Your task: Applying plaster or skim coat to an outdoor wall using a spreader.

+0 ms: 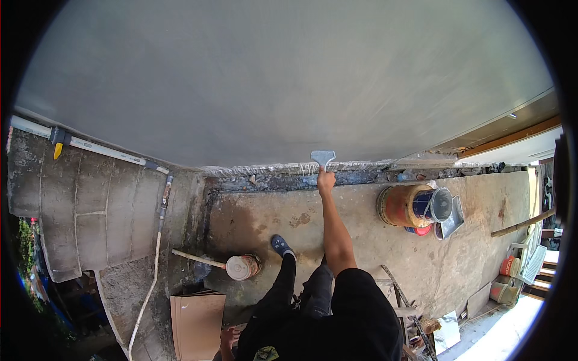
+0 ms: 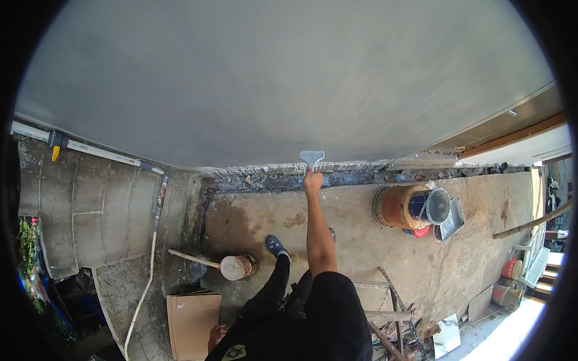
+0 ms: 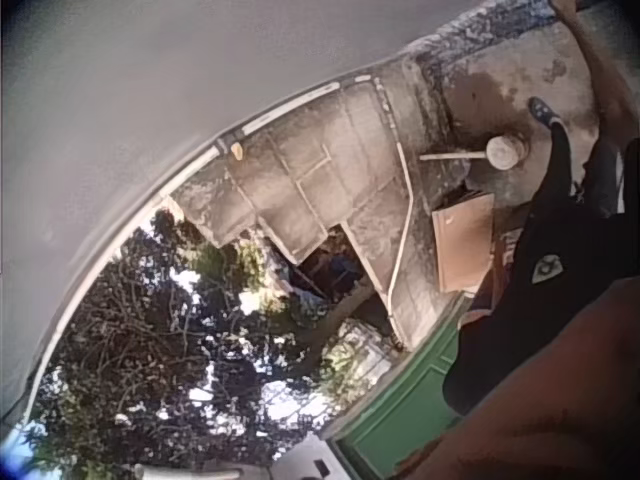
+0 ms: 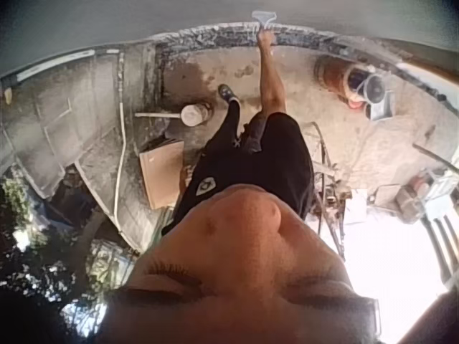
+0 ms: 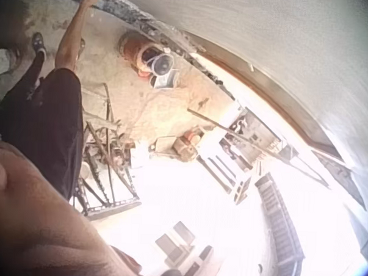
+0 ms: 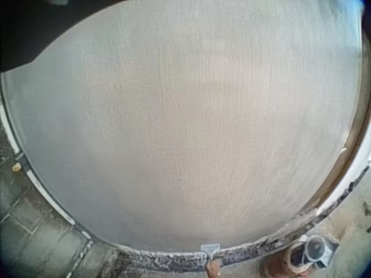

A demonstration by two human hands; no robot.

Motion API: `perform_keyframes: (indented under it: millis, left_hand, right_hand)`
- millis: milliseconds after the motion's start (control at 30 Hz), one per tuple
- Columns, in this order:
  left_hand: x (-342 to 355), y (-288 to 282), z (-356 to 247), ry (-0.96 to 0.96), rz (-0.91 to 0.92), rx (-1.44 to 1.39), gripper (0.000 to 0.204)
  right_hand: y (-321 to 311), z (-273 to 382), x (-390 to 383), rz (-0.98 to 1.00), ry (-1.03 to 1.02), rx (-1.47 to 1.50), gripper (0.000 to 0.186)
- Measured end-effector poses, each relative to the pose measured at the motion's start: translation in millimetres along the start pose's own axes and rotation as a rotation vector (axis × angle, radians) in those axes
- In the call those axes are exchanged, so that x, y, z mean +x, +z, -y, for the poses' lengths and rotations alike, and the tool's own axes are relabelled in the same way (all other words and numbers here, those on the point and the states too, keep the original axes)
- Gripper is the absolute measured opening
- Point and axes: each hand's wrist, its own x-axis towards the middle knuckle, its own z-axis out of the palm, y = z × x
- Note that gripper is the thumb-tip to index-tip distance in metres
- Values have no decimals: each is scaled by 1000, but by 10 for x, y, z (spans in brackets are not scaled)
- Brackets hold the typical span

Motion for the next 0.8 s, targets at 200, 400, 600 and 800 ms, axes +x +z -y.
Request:
perform_keyframes:
  millis: [200,400,600,800]
  left_hand:
    - [-91,31,69,163,31,257,40]
    - [-15,337,-431,165,51,178,39]
    - [-93,551,-753,283,37,255,34]
    - [-46,162,-273,115,51,93,42]
  right_hand:
    - [-455,811,-272,-80,-193,52,48]
    - [-1845,1960,-1318,192,-508,662,42]
    - [-2381,2776,-1346,137,-783,924,38]
    - [-701,1227,-707,56,-465,482,45]
